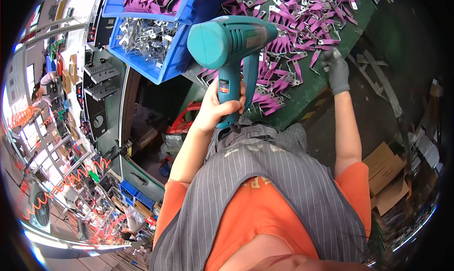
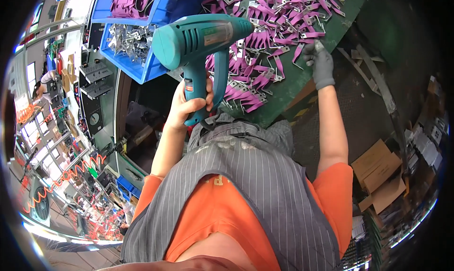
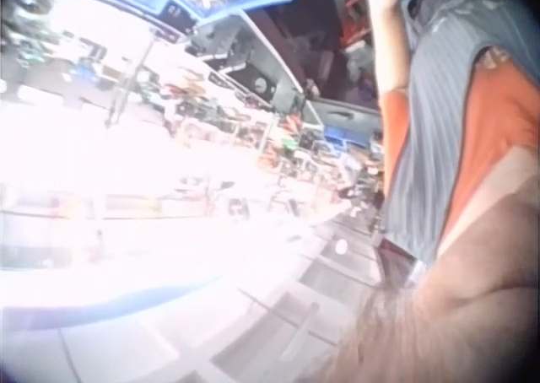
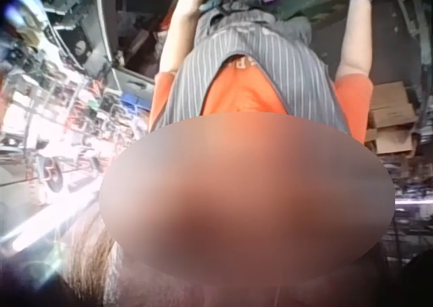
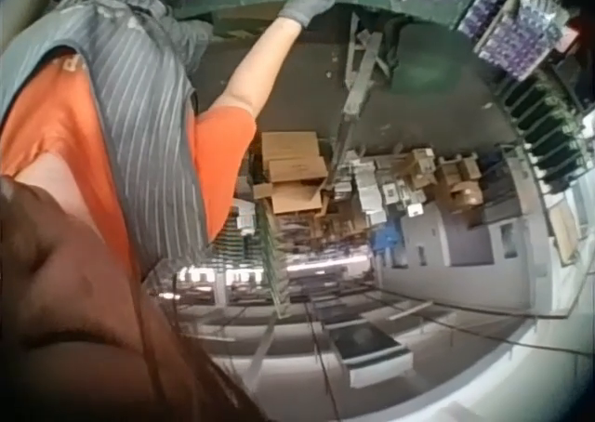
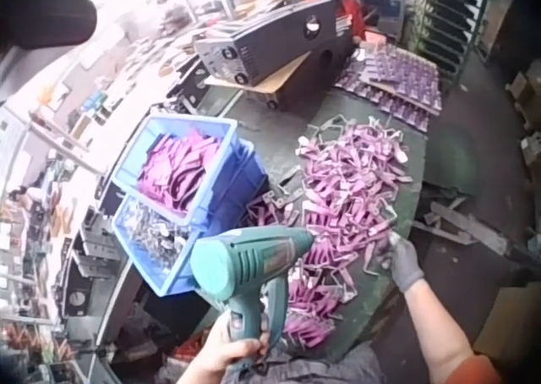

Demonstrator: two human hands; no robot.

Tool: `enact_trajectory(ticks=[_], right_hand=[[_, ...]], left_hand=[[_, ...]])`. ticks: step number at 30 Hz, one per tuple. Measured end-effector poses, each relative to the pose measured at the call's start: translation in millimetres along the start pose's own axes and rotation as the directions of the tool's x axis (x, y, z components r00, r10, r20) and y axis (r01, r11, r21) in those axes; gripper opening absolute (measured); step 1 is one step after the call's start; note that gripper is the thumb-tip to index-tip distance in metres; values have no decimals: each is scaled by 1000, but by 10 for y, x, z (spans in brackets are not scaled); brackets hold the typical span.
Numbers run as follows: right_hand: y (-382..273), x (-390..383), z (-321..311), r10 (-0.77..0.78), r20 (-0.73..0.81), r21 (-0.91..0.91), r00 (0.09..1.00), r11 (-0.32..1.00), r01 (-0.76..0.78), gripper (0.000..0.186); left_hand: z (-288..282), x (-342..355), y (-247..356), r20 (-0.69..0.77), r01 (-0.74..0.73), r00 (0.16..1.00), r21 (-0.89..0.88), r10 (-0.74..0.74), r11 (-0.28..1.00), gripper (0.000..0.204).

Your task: Use a heat gun to heat-treat small purple components on an assembly workstation.

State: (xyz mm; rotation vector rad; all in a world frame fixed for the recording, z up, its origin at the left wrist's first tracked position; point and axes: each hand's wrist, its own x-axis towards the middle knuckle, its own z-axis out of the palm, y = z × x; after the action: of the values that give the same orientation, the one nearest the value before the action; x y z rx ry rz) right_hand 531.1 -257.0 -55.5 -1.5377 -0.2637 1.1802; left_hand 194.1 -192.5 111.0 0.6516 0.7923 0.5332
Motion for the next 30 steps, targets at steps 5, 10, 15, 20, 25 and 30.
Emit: enact_trajectory(ticks=[5, 10, 15, 20, 25, 30], right_hand=[[217, -76, -68, 33, -14, 62, 999, 998, -32, 33], [156, -86, -54, 74, -16, 149, 997, 986, -71, 33], [198, -86, -59, 53, -39, 185, 998, 982, -45, 34], [220, -76, -82, 70, -74, 250, 995, 967, -50, 35], [214, -80, -142, 89, -70, 337, 994, 939, -60, 34], [245, -81, -221, 52, -14, 498, 999, 866, -38, 34]], left_hand=[[40, 53, 14, -28, 50, 998, 68, -48, 996, 53], [90, 35, 30, -17, 97, 995, 117, -95, 988, 53], [131, 30, 44, -41, 113, 993, 130, -108, 985, 52], [183, 8, 68, -28, 152, 988, 130, -150, 980, 52], [270, 55, 39, 7, 149, 988, 125, -152, 981, 52], [290, 62, 34, 14, 123, 992, 154, -127, 980, 53]])
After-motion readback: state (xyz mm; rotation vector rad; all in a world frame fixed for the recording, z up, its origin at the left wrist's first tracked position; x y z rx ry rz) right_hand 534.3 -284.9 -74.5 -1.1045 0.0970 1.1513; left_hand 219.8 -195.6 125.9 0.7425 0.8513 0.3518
